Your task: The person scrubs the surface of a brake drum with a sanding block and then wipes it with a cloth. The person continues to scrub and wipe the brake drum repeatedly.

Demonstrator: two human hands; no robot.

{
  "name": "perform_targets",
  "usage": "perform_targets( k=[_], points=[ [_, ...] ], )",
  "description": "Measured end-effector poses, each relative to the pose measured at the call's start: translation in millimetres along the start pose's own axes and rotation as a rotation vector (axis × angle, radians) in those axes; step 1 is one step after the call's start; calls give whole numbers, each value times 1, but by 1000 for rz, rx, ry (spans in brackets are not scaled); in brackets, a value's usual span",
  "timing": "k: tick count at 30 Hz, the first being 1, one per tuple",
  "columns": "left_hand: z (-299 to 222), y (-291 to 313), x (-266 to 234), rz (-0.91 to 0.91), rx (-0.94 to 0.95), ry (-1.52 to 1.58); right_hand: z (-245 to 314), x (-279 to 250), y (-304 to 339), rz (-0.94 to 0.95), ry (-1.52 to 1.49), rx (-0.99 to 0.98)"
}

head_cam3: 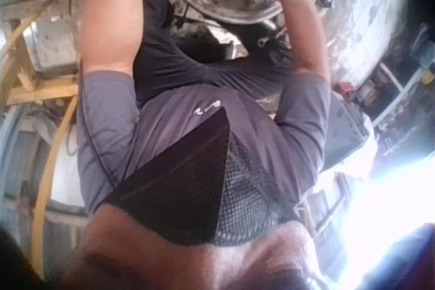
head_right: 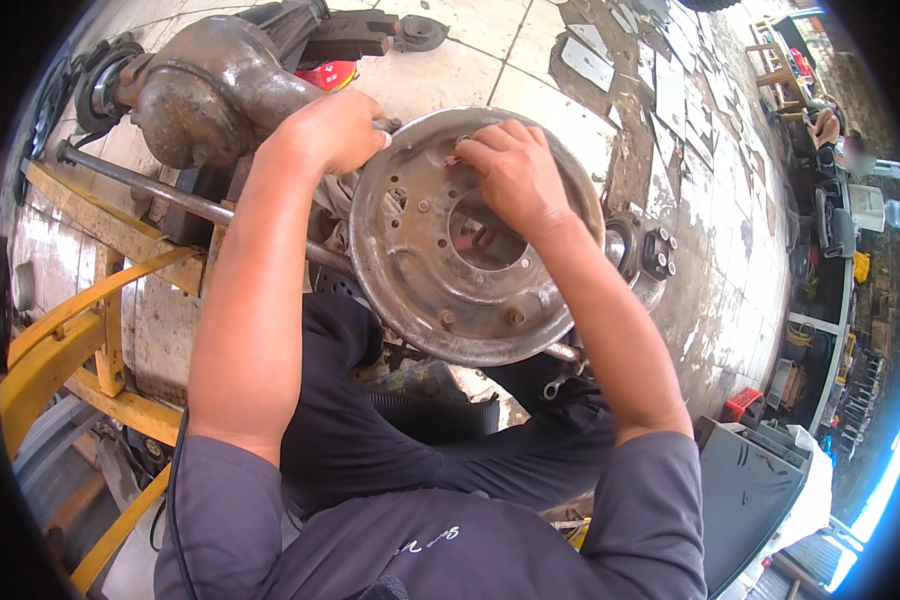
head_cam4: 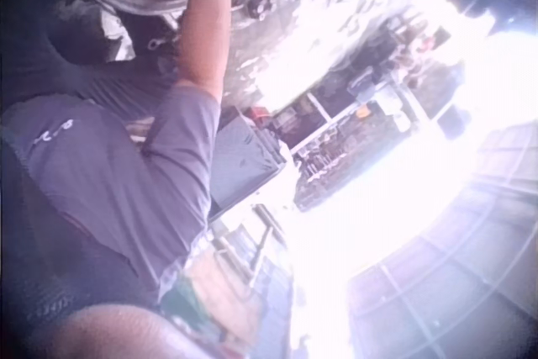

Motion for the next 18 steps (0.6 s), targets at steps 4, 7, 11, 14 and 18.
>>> perform_targets(
  k=[4,7,11,14,18],
  points=[
    [6,2,-6,-14,-29,14,-4,-1,-1,-1,-55,1],
    [1,2,-7,-12,-25,-12,16,8,-12,32,-50,2],
    [4,3,-4,-13,9,7,-5,9,-12,174,-11,60],
    [5,3,-6,-6,-2,-24,-9,8,-9,185,-1,94],
    [-4,2,1,63,20,-31,0,14,-16,207,-37,103]
  ],
)
Point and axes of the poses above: each hand's wrist, its own y-axis away from the middle knuckle, its own x-axis out of the palm, z = x × y, the point moved 10 cm from there along -y, towards the middle knuckle, and after that the axes turned 4 degrees about -x, right-handed, at the moved point
